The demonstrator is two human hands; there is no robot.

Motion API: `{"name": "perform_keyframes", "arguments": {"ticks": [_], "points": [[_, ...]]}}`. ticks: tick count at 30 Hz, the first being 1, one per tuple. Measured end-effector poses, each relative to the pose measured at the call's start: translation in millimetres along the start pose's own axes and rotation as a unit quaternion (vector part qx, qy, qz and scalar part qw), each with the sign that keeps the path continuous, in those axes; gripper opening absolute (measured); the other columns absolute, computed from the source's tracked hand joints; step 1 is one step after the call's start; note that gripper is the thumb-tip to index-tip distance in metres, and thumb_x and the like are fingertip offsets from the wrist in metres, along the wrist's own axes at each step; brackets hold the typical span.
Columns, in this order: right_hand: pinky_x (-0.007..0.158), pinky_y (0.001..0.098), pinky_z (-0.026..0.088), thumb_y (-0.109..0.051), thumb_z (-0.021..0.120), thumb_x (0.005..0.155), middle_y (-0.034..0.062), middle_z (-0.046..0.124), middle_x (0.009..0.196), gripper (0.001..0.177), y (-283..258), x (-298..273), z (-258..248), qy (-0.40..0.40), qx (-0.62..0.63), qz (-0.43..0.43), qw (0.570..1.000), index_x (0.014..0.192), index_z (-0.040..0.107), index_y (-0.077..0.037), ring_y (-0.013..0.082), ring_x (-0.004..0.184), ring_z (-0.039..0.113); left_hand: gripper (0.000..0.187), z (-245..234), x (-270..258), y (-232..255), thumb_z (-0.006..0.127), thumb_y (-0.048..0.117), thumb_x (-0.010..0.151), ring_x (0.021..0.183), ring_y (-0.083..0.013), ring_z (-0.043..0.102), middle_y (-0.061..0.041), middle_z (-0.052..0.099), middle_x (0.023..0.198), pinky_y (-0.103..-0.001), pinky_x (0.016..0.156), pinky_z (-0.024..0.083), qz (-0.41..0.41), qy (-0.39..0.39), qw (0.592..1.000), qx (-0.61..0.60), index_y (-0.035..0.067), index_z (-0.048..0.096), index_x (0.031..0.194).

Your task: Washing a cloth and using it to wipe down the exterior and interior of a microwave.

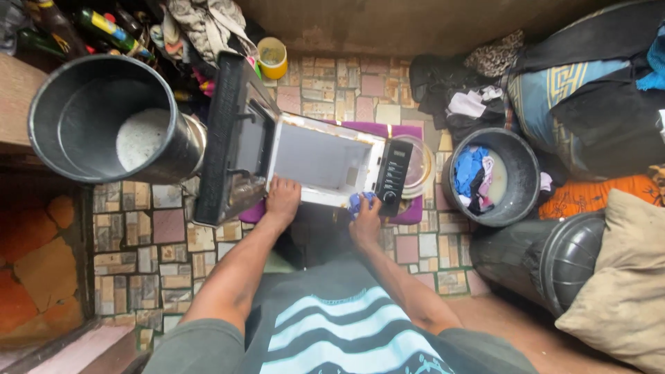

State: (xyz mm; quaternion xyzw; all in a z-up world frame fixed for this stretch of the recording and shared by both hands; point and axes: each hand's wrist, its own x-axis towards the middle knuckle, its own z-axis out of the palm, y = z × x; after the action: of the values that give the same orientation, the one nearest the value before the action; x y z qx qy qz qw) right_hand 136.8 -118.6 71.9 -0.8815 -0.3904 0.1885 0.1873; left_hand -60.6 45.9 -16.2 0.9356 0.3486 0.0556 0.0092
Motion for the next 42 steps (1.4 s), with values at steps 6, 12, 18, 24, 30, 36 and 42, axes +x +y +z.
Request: {"name": "perform_keyframes", "arguments": {"ticks": [6, 12, 18, 24, 30, 36, 42], "points": [[0.094, 0.0558, 0.051, 0.001, 0.075, 0.071, 0.0214, 0.033, 0.147, 0.073, -34, -11, 23, 0.081, 0.054, 0.099, 0.990, 0.138, 0.048, -0.011, 0.0506, 0.115, 0.059, 0.019, -8, 4, 0, 0.071, 0.021, 0.085, 0.107, -0.0316, 0.064, -0.010, 0.072, 0.102, -0.050, 0.110, 0.041, -0.011, -0.002, 0.999, -0.051, 0.010, 0.075, 0.099], [0.099, 0.0499, 0.052, 0.005, 0.069, 0.068, 0.0150, 0.039, 0.150, 0.074, -97, -18, 59, 0.010, 0.063, 0.039, 0.997, 0.137, 0.056, -0.018, 0.0428, 0.118, 0.062, 0.021, -21, 15, -3, 0.068, 0.020, 0.082, 0.107, -0.0317, 0.064, -0.010, 0.072, 0.103, -0.051, 0.110, 0.042, -0.006, -0.041, 0.997, -0.064, 0.010, 0.075, 0.099], [0.098, 0.0454, 0.052, 0.005, 0.074, 0.065, 0.0140, 0.043, 0.148, 0.081, -114, -24, 47, -0.049, 0.032, -0.109, 0.992, 0.140, 0.057, -0.019, 0.0383, 0.124, 0.057, 0.014, -3, 10, -13, 0.071, 0.017, 0.087, 0.107, -0.0311, 0.064, -0.008, 0.072, 0.101, -0.048, 0.109, 0.043, -0.004, -0.029, 0.997, -0.076, 0.012, 0.075, 0.100], [0.101, 0.0448, 0.050, 0.006, 0.074, 0.060, 0.0124, 0.048, 0.146, 0.079, -38, -25, 16, 0.023, -0.010, -0.093, 0.995, 0.134, 0.061, -0.019, 0.0375, 0.122, 0.057, 0.033, -24, 12, -12, 0.085, 0.032, 0.075, 0.104, -0.0307, 0.064, -0.008, 0.072, 0.097, -0.046, 0.106, 0.043, 0.011, -0.036, 0.990, -0.133, 0.010, 0.074, 0.097], [0.099, 0.0464, 0.052, 0.008, 0.068, 0.070, 0.0122, 0.051, 0.143, 0.066, 0, -21, 13, 0.071, 0.011, 0.012, 0.997, 0.131, 0.064, -0.019, 0.0385, 0.123, 0.059, 0.034, -36, 13, -8, 0.087, 0.032, 0.072, 0.104, -0.0312, 0.064, -0.008, 0.072, 0.098, -0.045, 0.104, 0.044, -0.002, -0.050, 0.988, -0.145, 0.011, 0.075, 0.095], [0.097, 0.0467, 0.052, 0.003, 0.072, 0.069, 0.0137, 0.048, 0.139, 0.068, -84, -29, 33, 0.064, 0.055, 0.090, 0.992, 0.132, 0.061, -0.020, 0.0396, 0.115, 0.062, 0.033, -41, 13, -10, 0.087, 0.031, 0.069, 0.103, -0.0324, 0.064, -0.009, 0.072, 0.096, -0.047, 0.103, 0.044, -0.005, -0.039, 0.990, -0.137, 0.011, 0.076, 0.092], [0.095, 0.0424, 0.054, -0.005, 0.081, 0.079, 0.0122, 0.068, 0.121, 0.053, -89, -10, 43, 0.026, 0.187, -0.086, 0.978, 0.129, 0.066, -0.016, 0.0350, 0.112, 0.068, 0.013, 3, 11, -17, 0.081, 0.016, 0.081, 0.101, -0.0295, 0.066, -0.006, 0.072, 0.097, -0.044, 0.103, 0.047, 0.010, 0.000, 0.995, -0.096, 0.017, 0.076, 0.093]]}}
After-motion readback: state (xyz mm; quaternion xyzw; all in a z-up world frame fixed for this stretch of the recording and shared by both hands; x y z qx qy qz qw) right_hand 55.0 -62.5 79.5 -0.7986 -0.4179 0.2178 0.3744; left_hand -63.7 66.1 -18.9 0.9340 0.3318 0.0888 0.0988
